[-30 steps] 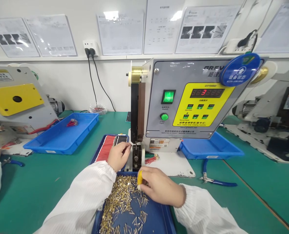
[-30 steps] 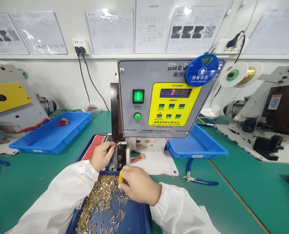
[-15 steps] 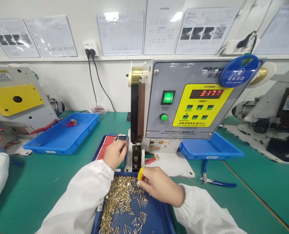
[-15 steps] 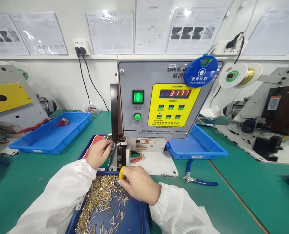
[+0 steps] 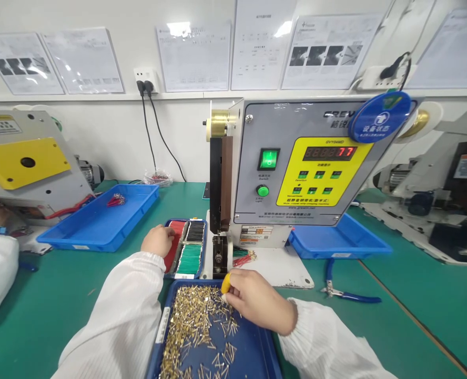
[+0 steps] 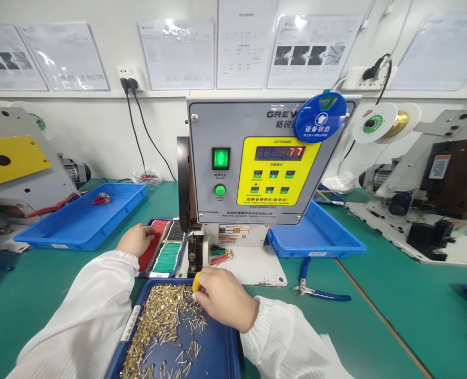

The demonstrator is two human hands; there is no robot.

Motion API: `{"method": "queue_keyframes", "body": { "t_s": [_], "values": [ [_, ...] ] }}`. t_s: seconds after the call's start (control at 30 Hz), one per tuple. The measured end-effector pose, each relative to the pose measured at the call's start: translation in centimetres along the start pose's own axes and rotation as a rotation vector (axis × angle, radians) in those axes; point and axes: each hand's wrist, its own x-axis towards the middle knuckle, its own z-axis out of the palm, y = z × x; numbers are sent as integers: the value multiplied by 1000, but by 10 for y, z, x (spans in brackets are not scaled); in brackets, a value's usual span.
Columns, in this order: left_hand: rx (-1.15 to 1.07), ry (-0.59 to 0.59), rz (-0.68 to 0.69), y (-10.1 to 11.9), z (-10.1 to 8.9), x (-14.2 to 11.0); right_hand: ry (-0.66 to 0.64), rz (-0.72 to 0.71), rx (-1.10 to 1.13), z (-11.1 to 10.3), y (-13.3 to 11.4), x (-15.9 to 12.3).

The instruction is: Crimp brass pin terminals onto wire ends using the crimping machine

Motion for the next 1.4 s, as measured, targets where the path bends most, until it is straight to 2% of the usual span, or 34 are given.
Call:
{"method": "queue_keyframes", "body": {
  "t_s": [0.27,0.47,0.7,1.4],
  "values": [
    [12,-147,-66,6,-6,3,-3,-13,-52,2,3,0],
    [26,-122,-108,3,-8,3,7,25,-34,3,3,0],
    [6,-159,-120,0,-7,4,29,16,-18,1,1,0],
    [15,-131,-58,0,0,8,21,8,-29,-3,-3,1]
  ]
}}
